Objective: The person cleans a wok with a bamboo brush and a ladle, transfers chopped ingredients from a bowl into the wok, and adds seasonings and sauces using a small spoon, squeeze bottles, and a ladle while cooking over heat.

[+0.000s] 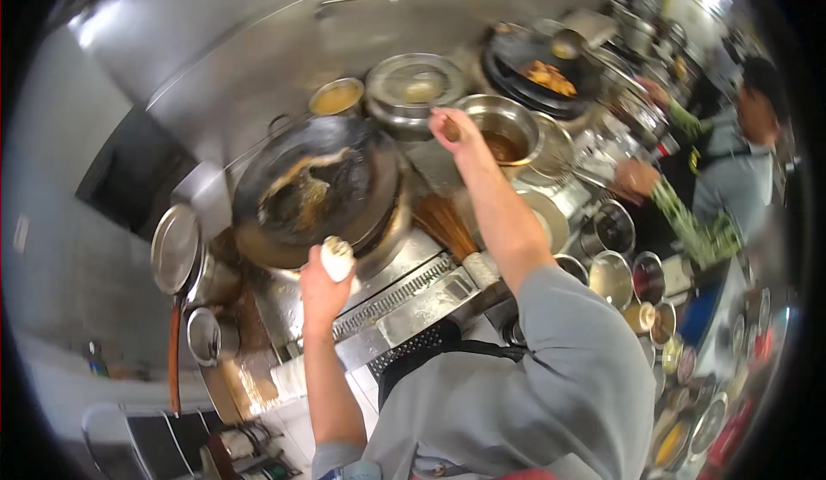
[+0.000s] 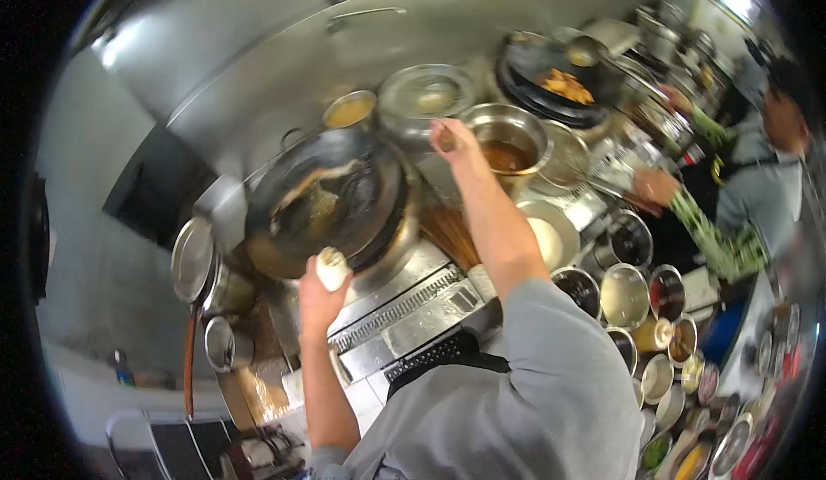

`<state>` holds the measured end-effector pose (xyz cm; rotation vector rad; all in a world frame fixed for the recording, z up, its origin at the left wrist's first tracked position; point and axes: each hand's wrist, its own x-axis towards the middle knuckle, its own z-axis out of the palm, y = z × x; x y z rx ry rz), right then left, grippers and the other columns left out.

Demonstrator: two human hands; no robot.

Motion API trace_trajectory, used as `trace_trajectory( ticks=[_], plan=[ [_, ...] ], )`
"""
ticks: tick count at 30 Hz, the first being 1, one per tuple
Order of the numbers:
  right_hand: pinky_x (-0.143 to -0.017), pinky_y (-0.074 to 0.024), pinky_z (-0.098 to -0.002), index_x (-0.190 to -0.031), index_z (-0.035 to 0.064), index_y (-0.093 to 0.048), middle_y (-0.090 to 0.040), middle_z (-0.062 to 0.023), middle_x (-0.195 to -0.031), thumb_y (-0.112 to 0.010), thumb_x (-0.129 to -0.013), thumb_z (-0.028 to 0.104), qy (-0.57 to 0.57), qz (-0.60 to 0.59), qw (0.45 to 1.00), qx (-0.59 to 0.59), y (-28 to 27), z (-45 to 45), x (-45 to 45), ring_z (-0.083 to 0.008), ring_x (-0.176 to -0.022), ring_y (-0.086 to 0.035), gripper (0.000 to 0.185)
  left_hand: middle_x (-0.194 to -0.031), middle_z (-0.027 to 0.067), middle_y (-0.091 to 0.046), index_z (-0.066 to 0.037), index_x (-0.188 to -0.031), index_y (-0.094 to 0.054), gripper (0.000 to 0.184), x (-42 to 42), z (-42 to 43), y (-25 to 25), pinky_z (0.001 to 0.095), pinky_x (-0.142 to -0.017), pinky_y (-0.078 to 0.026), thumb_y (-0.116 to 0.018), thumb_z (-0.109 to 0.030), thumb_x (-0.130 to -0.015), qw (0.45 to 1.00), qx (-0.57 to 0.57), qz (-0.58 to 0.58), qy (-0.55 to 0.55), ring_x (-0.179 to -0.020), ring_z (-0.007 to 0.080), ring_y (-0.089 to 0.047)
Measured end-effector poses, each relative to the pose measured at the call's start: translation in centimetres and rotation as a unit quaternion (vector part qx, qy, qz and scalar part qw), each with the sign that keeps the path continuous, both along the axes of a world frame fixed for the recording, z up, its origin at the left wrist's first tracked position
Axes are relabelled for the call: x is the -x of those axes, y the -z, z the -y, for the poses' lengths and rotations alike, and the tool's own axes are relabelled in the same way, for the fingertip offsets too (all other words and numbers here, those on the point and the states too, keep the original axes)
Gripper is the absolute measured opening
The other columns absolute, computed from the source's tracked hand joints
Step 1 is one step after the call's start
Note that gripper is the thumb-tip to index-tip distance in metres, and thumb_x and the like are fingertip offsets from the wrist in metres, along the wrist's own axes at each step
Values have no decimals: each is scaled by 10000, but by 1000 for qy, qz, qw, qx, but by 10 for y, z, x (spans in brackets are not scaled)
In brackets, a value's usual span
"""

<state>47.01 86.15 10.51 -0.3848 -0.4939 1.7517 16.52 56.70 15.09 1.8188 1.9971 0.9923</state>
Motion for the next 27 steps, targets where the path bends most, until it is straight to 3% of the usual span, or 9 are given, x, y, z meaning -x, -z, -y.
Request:
trace_trajectory(
  ticks=[4,6,9,10,13,16,21,25,27],
  plan=[
    [-596,-560,-233,-918,-32,-597,-614,-79,-743,-669,-795,23,51,-94,994,31,-61,74,14,-144,-651,-617,152,-930,258,-663,33,-1100,-544,511,-2,-2,-10,468,-774,-505,-785,-235,-737,1000,-5,-2,16,-900,416,-645],
    [-467,-466,-213,-726,38,-524,-566,-38,-642,-602,-821,9,-225,-251,935,107,-43,47,17,-109,-536,-564,126,-945,243,-669,54,-1152,-536,547,9,-3,2,449,-795,-508,-787,-214,-746,999,-13,28,40,-898,373,-661],
    [-393,-323,-193,-616,149,-400,-426,42,-549,-519,-895,114,-180,-143,964,135,-103,129,41,-65,-442,-416,305,-949,231,-669,74,-1174,-529,525,3,2,-7,420,-798,-515,-770,-161,-771,996,7,59,64,-869,326,-665],
    [-393,-334,-207,-612,144,-406,-432,38,-530,-519,-893,116,-44,90,994,45,-136,185,47,-75,-433,-418,305,-961,237,-669,80,-1172,-527,506,4,0,-9,418,-798,-516,-760,-142,-781,996,11,52,66,-867,324,-666],
    [-430,-397,-200,-664,98,-433,-451,30,-550,-535,-866,24,-178,-234,948,125,-114,207,79,-76,-455,-450,239,-1094,227,-652,51,-1221,-531,511,18,-10,8,391,-798,-513,-736,-180,-814,996,-12,14,93,-908,270,-656],
    [-441,-420,-196,-686,70,-438,-463,18,-572,-543,-861,11,-117,-186,970,100,-111,256,106,-74,-481,-478,213,-1078,107,-656,-33,-1206,-586,432,6,13,-33,404,-926,-480,-626,-297,-866,989,27,-37,137,-1014,259,-605],
    [-441,-442,-207,-702,27,-481,-487,-8,-581,-574,-820,-48,-17,-192,973,123,-95,319,148,-86,-485,-514,167,-1141,124,-589,-19,-1247,-521,494,-1,27,-50,401,-997,-413,-657,-274,-847,931,143,268,203,-1090,272,-539],
    [-420,-450,-248,-741,-25,-551,-566,-87,-606,-576,-833,36,27,-32,996,82,-65,312,187,-141,-460,-539,113,-1096,123,-566,-8,-1224,-510,472,3,18,-35,425,-975,-417,-660,-217,-828,801,238,471,282,-1046,282,-529],
    [-449,-509,-298,-748,-32,-590,-583,-113,-592,-540,-925,233,29,85,995,54,-57,310,196,-195,-482,-591,323,-1073,122,-555,-3,-1213,-504,463,6,14,-25,437,-964,-419,-662,-188,-819,533,276,761,244,-1023,286,-524]
  ],
)
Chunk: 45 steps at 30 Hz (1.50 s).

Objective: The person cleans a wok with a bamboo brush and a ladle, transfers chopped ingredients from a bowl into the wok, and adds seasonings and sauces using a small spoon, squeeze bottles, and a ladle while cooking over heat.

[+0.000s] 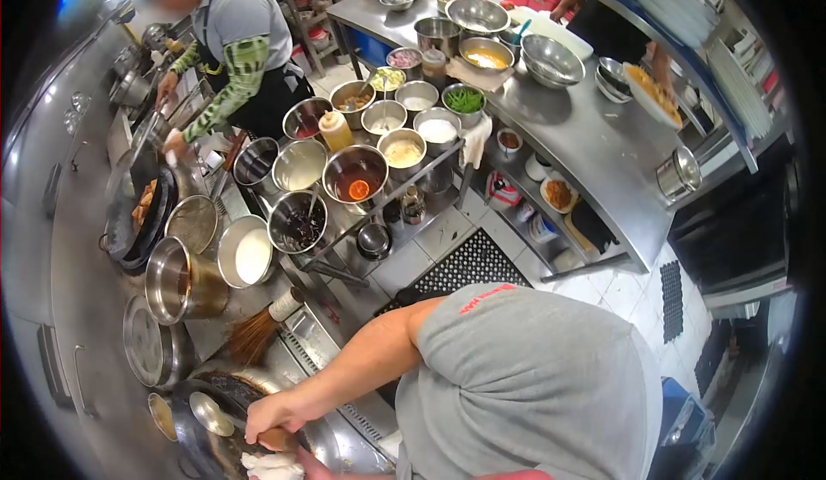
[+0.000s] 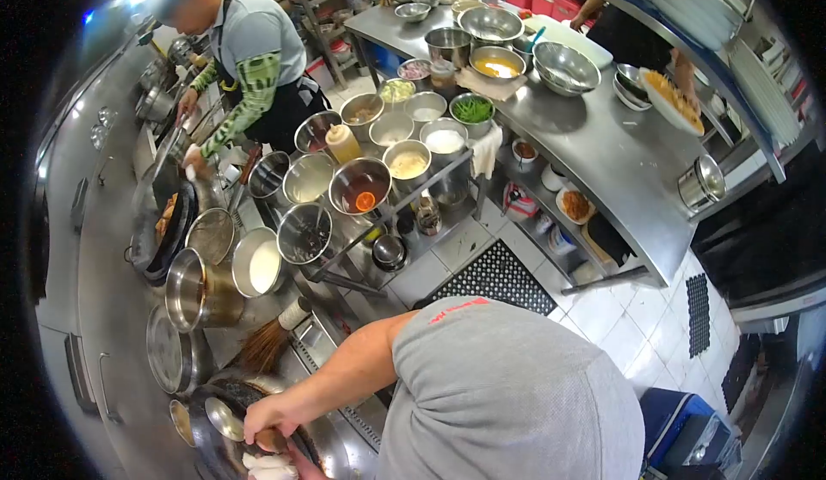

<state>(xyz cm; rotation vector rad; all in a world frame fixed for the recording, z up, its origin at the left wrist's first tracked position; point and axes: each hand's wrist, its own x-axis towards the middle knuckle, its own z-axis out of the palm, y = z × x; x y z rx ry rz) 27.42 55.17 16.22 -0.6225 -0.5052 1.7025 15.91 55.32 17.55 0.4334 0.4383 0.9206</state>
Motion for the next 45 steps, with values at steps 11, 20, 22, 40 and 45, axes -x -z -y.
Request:
trace_trajectory(
  ticks=[11,20,22,40,45],
  plan=[
    [-486,-548,-305,-828,27,-701,-690,-114,-726,-596,-882,429,-9,505,713,487,199,373,-193,-183,-587,-667,420,-971,89,-504,-23,-977,-529,269,57,5,-18,458,-890,-427,-648,27,-740,778,277,561,61,-977,271,-496],
    [-466,-543,-342,-1380,135,-469,-654,-149,-714,-646,-818,165,106,446,646,611,288,506,-144,-214,-530,-638,590,-906,88,-537,-84,-891,-566,108,112,-24,1,403,-858,-412,-636,-84,-810,761,303,558,131,-885,244,-503],
    [-456,-525,-346,-1336,106,-516,-655,-135,-740,-607,-844,170,38,536,675,505,236,426,-141,-216,-506,-627,505,-923,112,-558,-56,-926,-581,147,112,-13,-2,404,-829,-443,-630,-170,-848,848,243,467,63,-853,262,-520],
    [-851,-486,-428,-1055,12,-591,-559,-196,-1030,-646,-838,275,117,804,577,-77,159,20,-149,-353,-987,-587,346,-893,96,-506,-31,-1004,-527,227,101,-1,18,365,-723,-445,-601,-205,-878,984,113,97,-101,-793,227,-504],
    [-756,-499,-437,-1035,10,-606,-553,-144,-876,-569,-839,217,208,843,490,-84,176,2,-168,-312,-898,-591,287,-885,92,-492,-25,-1025,-513,249,92,-11,13,355,-693,-446,-593,-215,-886,988,104,51,-100,-776,217,-499]
  ],
)
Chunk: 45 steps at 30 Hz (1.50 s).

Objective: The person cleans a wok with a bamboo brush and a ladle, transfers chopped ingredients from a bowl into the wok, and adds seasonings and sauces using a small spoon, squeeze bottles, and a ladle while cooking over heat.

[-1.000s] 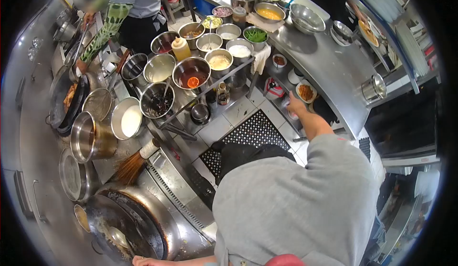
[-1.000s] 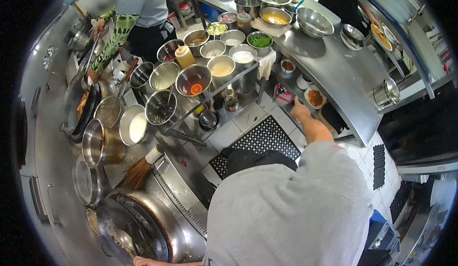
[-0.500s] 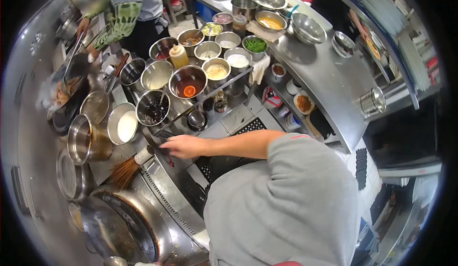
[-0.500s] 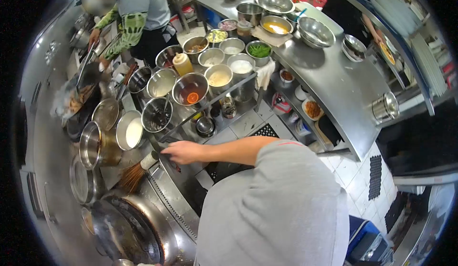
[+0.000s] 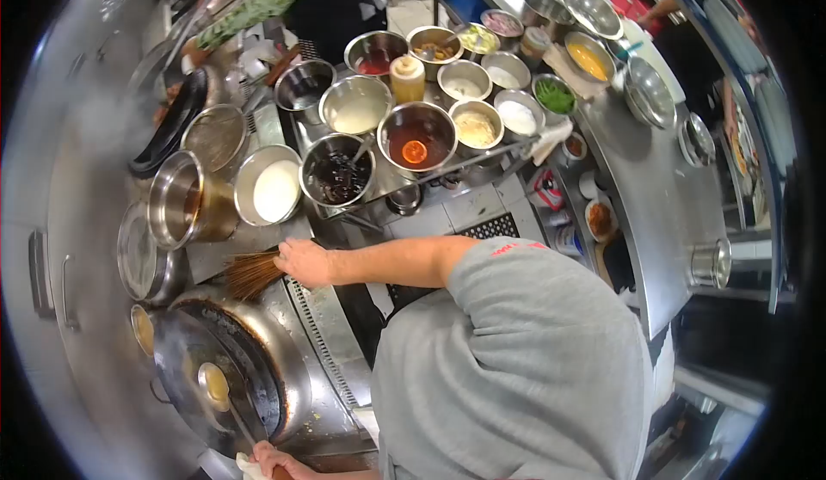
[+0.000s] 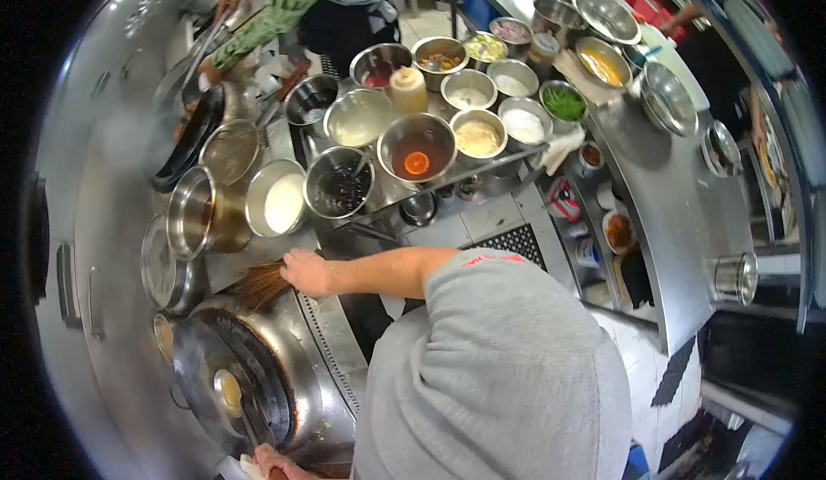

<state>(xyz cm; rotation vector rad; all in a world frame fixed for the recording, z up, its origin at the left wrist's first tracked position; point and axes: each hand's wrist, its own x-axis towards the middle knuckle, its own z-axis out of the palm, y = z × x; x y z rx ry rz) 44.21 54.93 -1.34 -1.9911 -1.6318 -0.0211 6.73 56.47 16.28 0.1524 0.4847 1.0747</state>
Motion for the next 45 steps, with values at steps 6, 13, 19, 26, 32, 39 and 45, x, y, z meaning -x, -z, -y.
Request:
trace_trajectory(
  ticks=[6,13,19,26,32,39,45],
  plan=[
    [-619,-525,-445,-1065,11,-612,-669,-162,-824,-538,-845,176,1,-57,981,184,15,-3,-25,-355,-775,-671,285,-875,87,-475,-17,-1051,-495,276,-5,-29,-8,342,-658,-446,-583,-227,-896,996,-4,-62,69,-756,205,-494],
    [-610,-540,-381,-851,20,-685,-683,-138,-822,-727,-681,328,-38,-420,864,274,-37,15,-22,-263,-734,-668,354,-863,81,-455,-7,-1081,-474,307,-6,-34,2,327,-616,-447,-572,-241,-908,986,-2,-108,124,-732,192,-488],
    [-742,-527,-327,-1144,-31,-572,-654,-123,-975,-730,-687,213,-138,-689,708,79,-63,107,6,-188,-849,-625,542,-853,75,-438,1,-1107,-456,333,8,-35,3,314,-581,-448,-562,-252,-918,986,9,-110,125,-712,180,-482],
    [-1117,-273,-353,-1462,22,-311,-415,-155,-1441,-787,-717,228,-257,-517,816,-30,-115,43,15,-238,-1344,-365,908,-842,69,-418,10,-1137,-435,365,49,-9,2,299,-540,-449,-551,-266,-929,997,0,-38,66,-689,166,-476],
    [-1164,-206,-373,-1457,80,-368,-401,-124,-1471,-784,-745,128,-353,-404,842,56,-205,-90,-7,-235,-1400,-302,825,-893,92,-376,59,-1117,-355,449,8,29,-15,273,-578,-417,-627,-193,-864,941,67,322,-81,-710,161,-430],
    [-993,-412,-311,-1421,75,-436,-525,-106,-1382,-679,-817,132,-490,-261,801,224,-272,-186,84,-181,-1208,-514,654,-970,121,-372,132,-1007,-504,381,-50,43,-16,242,-602,-493,-647,-148,-792,856,64,472,-202,-785,166,-456],
    [-867,-517,-406,-1386,161,-487,-586,-163,-1288,-666,-771,208,-423,137,830,337,-236,-272,160,-306,-1052,-637,642,-920,80,-373,81,-967,-528,327,-63,53,1,224,-547,-476,-649,-166,-790,818,14,531,-220,-753,141,-444]
  ],
)
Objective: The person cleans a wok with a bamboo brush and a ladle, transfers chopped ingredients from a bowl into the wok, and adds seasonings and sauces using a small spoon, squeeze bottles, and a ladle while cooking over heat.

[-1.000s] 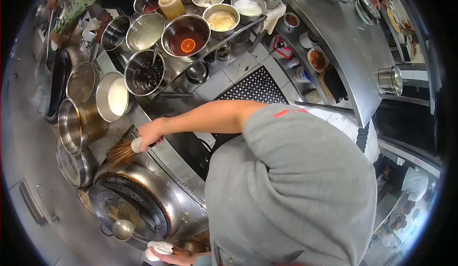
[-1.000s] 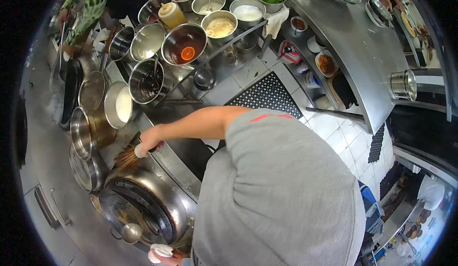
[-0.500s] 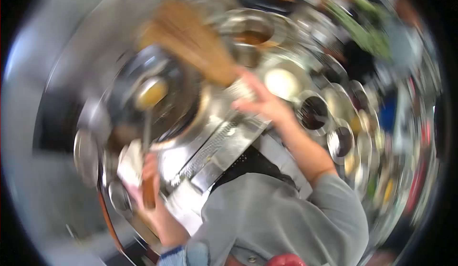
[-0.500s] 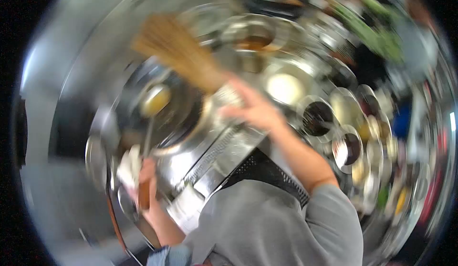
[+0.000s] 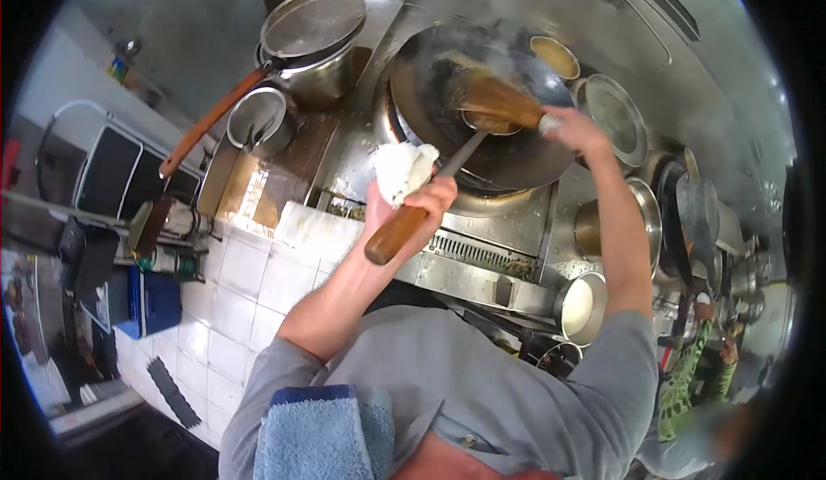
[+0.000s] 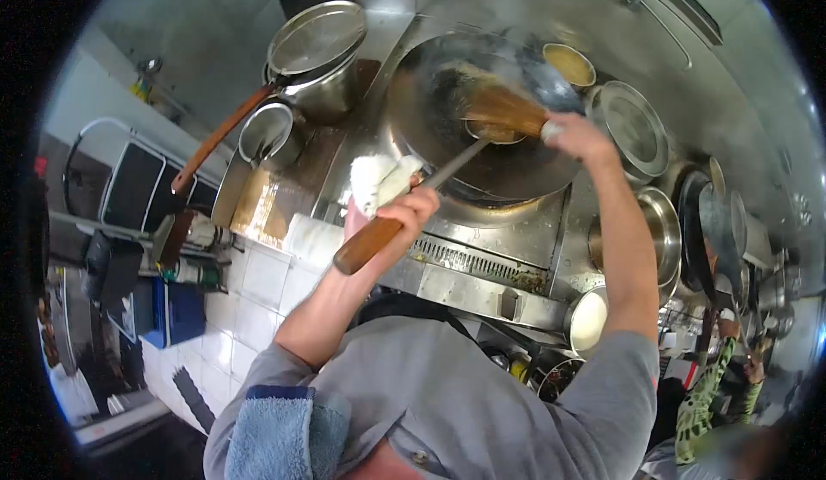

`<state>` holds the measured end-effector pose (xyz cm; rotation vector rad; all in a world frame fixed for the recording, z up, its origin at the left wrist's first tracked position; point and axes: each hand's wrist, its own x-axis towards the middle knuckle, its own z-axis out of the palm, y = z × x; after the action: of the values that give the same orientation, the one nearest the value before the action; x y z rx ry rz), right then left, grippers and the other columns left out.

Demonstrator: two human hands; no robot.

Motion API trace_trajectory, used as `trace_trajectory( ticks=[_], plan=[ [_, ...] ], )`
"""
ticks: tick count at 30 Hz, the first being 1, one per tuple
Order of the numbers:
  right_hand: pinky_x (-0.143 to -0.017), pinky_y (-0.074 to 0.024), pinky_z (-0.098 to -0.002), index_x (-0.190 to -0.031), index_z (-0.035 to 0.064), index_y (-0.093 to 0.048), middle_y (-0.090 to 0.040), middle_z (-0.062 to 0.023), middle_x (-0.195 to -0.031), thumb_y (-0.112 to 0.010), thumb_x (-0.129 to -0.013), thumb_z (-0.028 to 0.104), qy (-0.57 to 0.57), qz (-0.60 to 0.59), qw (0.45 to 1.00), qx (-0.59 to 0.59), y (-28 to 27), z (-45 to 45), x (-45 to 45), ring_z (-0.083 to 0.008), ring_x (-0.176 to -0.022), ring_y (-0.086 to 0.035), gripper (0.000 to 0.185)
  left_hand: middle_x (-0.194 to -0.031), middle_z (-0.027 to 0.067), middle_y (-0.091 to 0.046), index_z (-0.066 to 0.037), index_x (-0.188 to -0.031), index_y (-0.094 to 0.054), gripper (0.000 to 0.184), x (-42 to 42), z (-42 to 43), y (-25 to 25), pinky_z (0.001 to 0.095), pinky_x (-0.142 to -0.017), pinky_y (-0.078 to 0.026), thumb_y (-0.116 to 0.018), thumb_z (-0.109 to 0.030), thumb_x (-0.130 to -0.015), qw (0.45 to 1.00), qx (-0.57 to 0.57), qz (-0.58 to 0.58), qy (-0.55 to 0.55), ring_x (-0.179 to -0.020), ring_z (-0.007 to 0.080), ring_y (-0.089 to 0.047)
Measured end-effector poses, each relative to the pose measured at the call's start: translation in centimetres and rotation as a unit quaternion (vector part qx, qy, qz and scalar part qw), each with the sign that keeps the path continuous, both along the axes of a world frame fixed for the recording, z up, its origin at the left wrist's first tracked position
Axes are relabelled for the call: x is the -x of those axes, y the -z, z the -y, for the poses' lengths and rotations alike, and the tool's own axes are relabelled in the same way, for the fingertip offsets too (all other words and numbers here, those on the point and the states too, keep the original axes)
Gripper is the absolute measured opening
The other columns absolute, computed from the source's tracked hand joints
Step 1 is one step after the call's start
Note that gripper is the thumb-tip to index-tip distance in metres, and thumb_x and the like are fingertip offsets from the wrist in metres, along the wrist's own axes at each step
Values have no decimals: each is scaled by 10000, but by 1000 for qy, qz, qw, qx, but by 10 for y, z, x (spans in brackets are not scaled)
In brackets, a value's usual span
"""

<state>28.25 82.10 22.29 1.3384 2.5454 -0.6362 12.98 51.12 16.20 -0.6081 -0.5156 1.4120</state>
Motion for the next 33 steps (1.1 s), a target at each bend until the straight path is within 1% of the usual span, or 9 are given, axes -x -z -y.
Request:
trace_trajectory(
  ticks=[5,6,12,13,17,21,25,29,33],
  plan=[
    [-955,-460,-451,-1381,172,-488,-582,-180,-1272,-667,-790,261,-177,6,973,-148,11,32,6,-358,-1110,-586,623,-840,53,-384,-51,-888,-536,214,17,-1,-6,222,-524,-464,-629,-237,-838,998,-13,-57,11,-677,118,-431],
    [-988,-441,-446,-1368,173,-503,-593,-174,-1257,-676,-784,269,-91,65,993,-23,5,46,15,-373,-1139,-564,616,-840,52,-384,-51,-881,-533,224,19,1,-7,219,-524,-463,-629,-250,-842,998,-5,-54,18,-677,116,-431],
    [-961,-466,-439,-1317,161,-559,-618,-159,-1221,-701,-751,243,-105,49,971,-211,-2,66,30,-363,-1115,-582,589,-778,24,-426,-87,-793,-537,285,44,6,-5,210,-489,-441,-624,-348,-867,995,-15,-94,42,-647,108,-432],
    [-932,-483,-435,-1300,163,-577,-630,-170,-1193,-690,-747,221,-175,7,971,-161,27,47,17,-349,-1102,-592,568,-724,20,-452,-99,-765,-544,306,47,10,-14,211,-459,-423,-607,-375,-882,993,24,-106,44,-628,113,-434],
    [-943,-476,-428,-1319,171,-561,-627,-206,-1178,-671,-760,236,-25,59,984,-165,-18,53,37,-360,-1109,-586,573,-826,68,-416,-60,-887,-560,242,57,4,19,218,-496,-442,-551,-300,-911,985,-41,-164,16,-675,122,-452],
    [-910,-500,-422,-1296,169,-580,-652,-171,-1141,-658,-759,213,-132,70,972,-181,31,69,17,-343,-1048,-618,544,-837,90,-450,-76,-912,-565,257,59,18,12,219,-498,-438,-543,-332,-918,956,-9,-292,31,-633,125,-458],
    [-962,-474,-415,-1289,153,-580,-635,-204,-1161,-670,-761,246,-21,79,971,-223,-29,86,35,-351,-1108,-589,543,-727,55,-436,-79,-832,-543,241,54,22,0,233,-449,-446,-539,-308,-905,978,-3,-189,87,-597,141,-466],
    [-871,-516,-424,-1259,128,-595,-670,-181,-1068,-627,-779,223,-148,78,968,-190,17,93,25,-323,-1042,-630,490,-819,40,-386,-44,-829,-524,161,58,28,-21,237,-504,-479,-586,-193,-832,996,21,36,83,-692,140,-443],
    [-793,-544,-431,-1266,127,-591,-666,-190,-1078,-597,-776,175,-65,98,956,-268,-18,68,38,-384,-935,-656,492,-900,60,-361,-3,-928,-495,223,45,15,-2,264,-560,-515,-628,-142,-814,998,-41,-4,43,-727,140,-443]
  ],
)
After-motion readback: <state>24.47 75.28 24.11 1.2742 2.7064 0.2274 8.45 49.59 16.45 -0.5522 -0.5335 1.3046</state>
